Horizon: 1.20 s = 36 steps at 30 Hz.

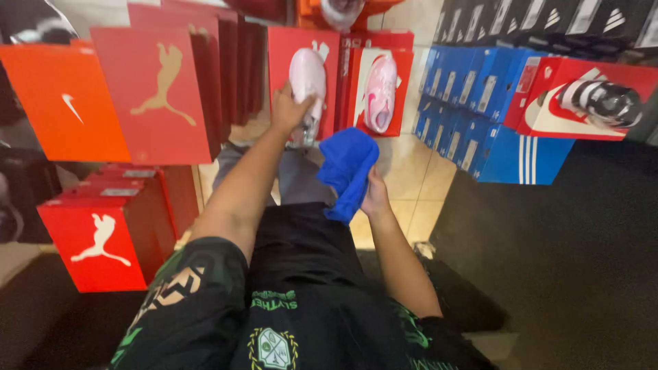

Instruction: The person sits on the floor and wipes the exterior and interior of orange shoe boxes with a blue cloth. They open the boxes to clean the inside surfaces and then close them, repeating the process for multiple boxes.

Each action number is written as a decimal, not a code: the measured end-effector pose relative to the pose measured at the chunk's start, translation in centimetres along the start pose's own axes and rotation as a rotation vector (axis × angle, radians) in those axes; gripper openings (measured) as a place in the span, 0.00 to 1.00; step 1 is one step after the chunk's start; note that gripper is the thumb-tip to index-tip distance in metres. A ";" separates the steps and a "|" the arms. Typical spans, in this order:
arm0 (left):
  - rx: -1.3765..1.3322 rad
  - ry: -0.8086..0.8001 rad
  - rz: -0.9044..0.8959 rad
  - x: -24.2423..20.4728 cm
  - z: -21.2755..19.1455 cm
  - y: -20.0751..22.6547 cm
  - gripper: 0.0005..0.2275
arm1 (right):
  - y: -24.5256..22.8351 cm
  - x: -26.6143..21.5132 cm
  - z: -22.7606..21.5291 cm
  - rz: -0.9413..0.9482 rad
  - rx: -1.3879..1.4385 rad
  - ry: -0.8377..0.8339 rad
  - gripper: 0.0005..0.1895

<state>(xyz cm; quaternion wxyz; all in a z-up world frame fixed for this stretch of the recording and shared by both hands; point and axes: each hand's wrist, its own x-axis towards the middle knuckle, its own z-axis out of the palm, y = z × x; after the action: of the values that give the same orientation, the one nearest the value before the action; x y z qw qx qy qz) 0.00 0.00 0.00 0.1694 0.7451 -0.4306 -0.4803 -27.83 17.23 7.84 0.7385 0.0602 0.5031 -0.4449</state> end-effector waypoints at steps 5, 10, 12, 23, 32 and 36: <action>0.027 0.082 0.110 -2.1 -0.9 0.7 0.41 | -1.3 -2.7 4.7 0.005 -0.105 0.016 0.21; -1.009 -0.465 -0.468 -9.9 -14.1 9.0 0.30 | 0.0 -0.1 10.2 -0.033 -0.218 -0.053 0.20; -0.886 -0.654 -0.361 -12.4 -18.7 7.9 0.27 | 0.7 1.0 13.1 -0.060 -0.259 -0.077 0.20; -0.822 -0.076 -0.024 -10.5 -34.4 -11.6 0.11 | 15.4 6.3 28.4 -0.132 -0.480 -0.218 0.18; -0.197 0.364 0.492 -15.8 -42.0 -8.6 0.21 | 27.2 5.8 38.1 -0.310 -0.709 -0.193 0.16; 0.012 0.220 0.449 -16.1 -42.3 -8.7 0.39 | 31.5 4.2 44.6 -0.371 -0.639 -0.113 0.17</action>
<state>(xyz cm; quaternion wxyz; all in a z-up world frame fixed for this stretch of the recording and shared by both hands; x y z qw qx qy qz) 37.91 11.07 23.73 0.3133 0.6796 -0.5672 -0.3438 25.94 9.56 14.94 0.6535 -0.2901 0.5773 -0.3945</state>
